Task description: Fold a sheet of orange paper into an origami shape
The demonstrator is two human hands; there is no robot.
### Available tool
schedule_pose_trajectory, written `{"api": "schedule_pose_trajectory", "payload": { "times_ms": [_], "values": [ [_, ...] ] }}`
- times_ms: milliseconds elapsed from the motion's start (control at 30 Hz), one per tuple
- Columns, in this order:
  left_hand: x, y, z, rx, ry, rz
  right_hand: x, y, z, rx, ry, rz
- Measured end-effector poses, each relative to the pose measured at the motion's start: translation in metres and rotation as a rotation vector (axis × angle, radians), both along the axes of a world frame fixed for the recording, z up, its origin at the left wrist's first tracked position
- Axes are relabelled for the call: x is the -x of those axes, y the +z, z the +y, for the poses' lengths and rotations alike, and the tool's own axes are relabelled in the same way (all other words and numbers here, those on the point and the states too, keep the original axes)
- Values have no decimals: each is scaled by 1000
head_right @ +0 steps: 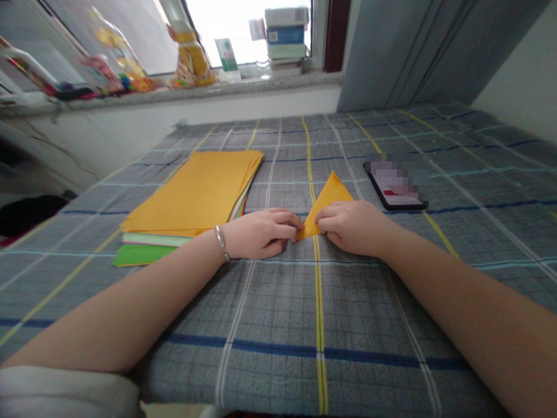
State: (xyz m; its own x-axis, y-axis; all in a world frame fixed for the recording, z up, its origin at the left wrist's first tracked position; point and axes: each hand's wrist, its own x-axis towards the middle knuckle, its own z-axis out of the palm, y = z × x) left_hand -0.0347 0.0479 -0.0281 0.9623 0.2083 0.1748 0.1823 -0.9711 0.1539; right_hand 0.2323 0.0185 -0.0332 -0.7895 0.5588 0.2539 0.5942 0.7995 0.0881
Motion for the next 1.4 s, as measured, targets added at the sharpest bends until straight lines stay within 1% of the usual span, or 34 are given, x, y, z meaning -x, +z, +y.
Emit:
{"api": "schedule_pose_trajectory", "payload": {
  "times_ms": [167,267,333,400,467,533,600,667,767,933,1067,1133,1167,1233,1300,1333,1400],
  "values": [
    [1,-4,2,50,26,-41,0,1,1,-21,-10,-36],
    [0,-8,3,127,76,-112,5,1,0,-64,-88,-42],
    [-1,-12,4,167,160,-161,7,2,-1,-124,-220,-3],
    [-2,-16,5,175,250,-199,8,3,0,-177,-396,82],
    [-3,-19,6,156,294,-201,4,1,3,-190,-557,177],
    [-3,-22,8,129,313,-161,-3,-3,9,-167,-666,242],
    [-5,-22,8,113,334,-86,-12,-11,17,-138,-730,279],
    [-8,-20,7,115,367,-12,-19,-21,25,-82,-741,264],
    [-14,-16,4,138,428,31,-21,-33,34,-63,-694,290],
    [-28,-17,2,166,525,-27,-8,-42,38,-26,-587,367],
    [-41,-21,8,221,624,-110,-2,-49,45,54,-516,527],
    [-49,-25,13,317,709,-202,-3,-51,50,126,-509,646],
    [-54,-27,15,395,767,-269,-3,-52,52,173,-506,709],
    [-62,-31,19,619,825,-471,-4,-53,55,280,-482,839],
    [-68,-34,20,873,780,-679,-5,-52,55,391,-429,947],
    [-69,-35,20,973,744,-762,-4,-51,53,435,-404,988],
    [-68,-34,18,1094,694,-840,-1,-47,49,493,-373,1036]
  ]
}}
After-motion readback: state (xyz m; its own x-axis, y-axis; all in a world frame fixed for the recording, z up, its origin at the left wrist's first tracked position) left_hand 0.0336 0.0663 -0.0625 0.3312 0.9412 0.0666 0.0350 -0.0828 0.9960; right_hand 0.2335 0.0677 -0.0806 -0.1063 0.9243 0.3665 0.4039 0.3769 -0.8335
